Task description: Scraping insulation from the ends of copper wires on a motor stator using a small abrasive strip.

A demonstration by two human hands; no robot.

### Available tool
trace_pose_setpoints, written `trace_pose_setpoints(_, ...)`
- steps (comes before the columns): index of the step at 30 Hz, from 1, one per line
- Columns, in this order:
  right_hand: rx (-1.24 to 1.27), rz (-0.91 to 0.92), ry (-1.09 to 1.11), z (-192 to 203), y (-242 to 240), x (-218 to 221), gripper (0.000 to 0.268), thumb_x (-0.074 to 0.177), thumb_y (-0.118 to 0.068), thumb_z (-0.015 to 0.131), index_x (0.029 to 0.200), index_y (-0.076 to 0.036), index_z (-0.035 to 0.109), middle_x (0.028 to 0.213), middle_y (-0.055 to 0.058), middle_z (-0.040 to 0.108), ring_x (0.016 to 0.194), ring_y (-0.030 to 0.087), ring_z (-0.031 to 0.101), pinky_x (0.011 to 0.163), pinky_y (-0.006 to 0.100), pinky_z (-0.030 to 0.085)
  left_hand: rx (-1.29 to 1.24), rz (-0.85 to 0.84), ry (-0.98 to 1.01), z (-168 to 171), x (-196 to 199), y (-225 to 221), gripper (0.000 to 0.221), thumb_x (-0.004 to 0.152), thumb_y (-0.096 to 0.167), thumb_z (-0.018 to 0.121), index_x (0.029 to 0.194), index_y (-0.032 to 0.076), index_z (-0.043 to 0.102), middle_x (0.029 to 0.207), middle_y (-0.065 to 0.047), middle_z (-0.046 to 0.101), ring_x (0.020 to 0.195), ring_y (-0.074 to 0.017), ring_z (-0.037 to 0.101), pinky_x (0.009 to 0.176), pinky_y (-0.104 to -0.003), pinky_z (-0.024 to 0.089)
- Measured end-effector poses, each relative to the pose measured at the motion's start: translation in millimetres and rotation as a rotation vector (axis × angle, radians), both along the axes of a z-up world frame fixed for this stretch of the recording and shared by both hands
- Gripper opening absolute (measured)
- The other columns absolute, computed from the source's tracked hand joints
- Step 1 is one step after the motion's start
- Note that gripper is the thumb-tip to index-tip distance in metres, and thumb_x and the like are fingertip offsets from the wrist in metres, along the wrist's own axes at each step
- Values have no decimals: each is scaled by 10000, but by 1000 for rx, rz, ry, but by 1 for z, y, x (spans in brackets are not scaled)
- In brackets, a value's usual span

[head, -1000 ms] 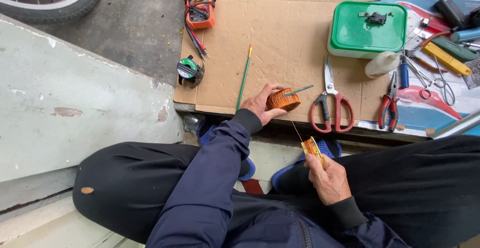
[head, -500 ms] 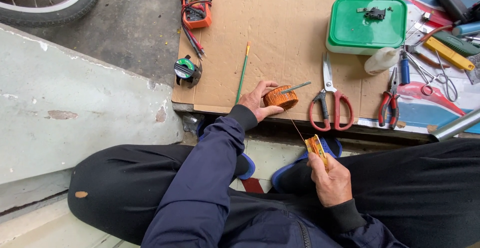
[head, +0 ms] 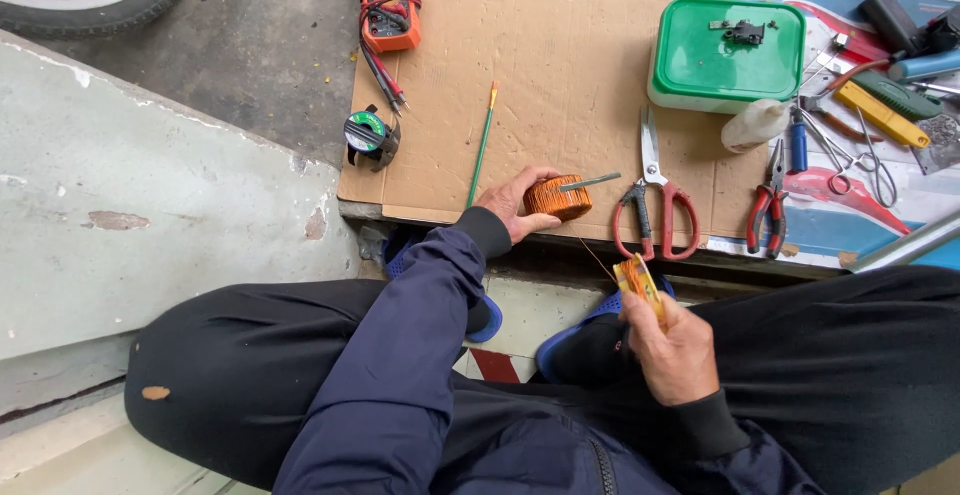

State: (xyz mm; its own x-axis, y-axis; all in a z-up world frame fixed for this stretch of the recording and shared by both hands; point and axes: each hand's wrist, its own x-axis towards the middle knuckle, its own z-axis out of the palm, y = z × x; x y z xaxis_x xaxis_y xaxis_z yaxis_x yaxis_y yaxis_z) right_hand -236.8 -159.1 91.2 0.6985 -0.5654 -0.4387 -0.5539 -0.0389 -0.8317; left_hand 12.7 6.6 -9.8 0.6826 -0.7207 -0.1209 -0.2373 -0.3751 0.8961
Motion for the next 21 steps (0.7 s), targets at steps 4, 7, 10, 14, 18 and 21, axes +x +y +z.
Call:
trace_pose_setpoints(4, -10, 134, -13, 27, -18, 29, 283, 1081, -181, 708, 890, 23, 751, 631, 58, 591, 511, 146, 484, 474, 298, 380, -14, 3, -5, -9, 0, -2, 688, 873, 192, 901, 1466, 241, 555, 1396, -33, 757, 1217, -244, 778, 1057, -370, 612)
trace_pose_setpoints(7, -184, 211, -58, 36, -24, 41, 418, 1080, -313, 777, 719, -107, 736, 501, 88, 604, 512, 218, 555, 571, 365, 495, 13, 14, 61, -9, 1, -1, 746, 891, 344, 951, 1533, 342, 571, 1508, -118, 704, 1455, -395, 620, 1255, -528, 495)
trace_pose_setpoints(10, -170, 234, -8, 29, -21, 31, 423, 1046, -316, 787, 689, -96, 730, 498, 86, 604, 517, 220, 551, 567, 376, 475, -8, 20, 41, -9, 1, -1, 701, 940, 294, 901, 1552, 251, 563, 1505, -202, 683, 1441, -451, 617, 1254, -570, 488)
trace_pose_setpoints(14, -126, 202, 105, 1, -9, 10, 411, 1031, -318, 793, 713, -63, 749, 499, 108, 606, 540, 230, 555, 585, 385, 493, 1, 24, 35, -24, 9, -3, 738, 936, 355, 919, 1576, 286, 558, 1511, -134, 682, 1446, -392, 628, 1257, -537, 499)
trace_pose_setpoints(18, -133, 195, 322, -35, -8, 3, 408, 1014, -434, 776, 865, -59, 839, 691, 215, 758, 756, 364, 734, 784, 467, 563, -38, 58, 96, -27, 11, 0, 737, 919, 333, 951, 1558, 277, 587, 1484, -120, 694, 1431, -382, 638, 1210, -509, 567)
trace_pose_setpoints(21, -150, 183, 369, -42, -8, 0, 413, 1001, -463, 755, 935, -69, 862, 795, 248, 794, 901, 406, 785, 855, 505, 571, -20, 30, 102, -28, 15, 0, 745, 918, 343, 952, 1564, 279, 587, 1495, -119, 692, 1428, -389, 642, 1210, -515, 572)
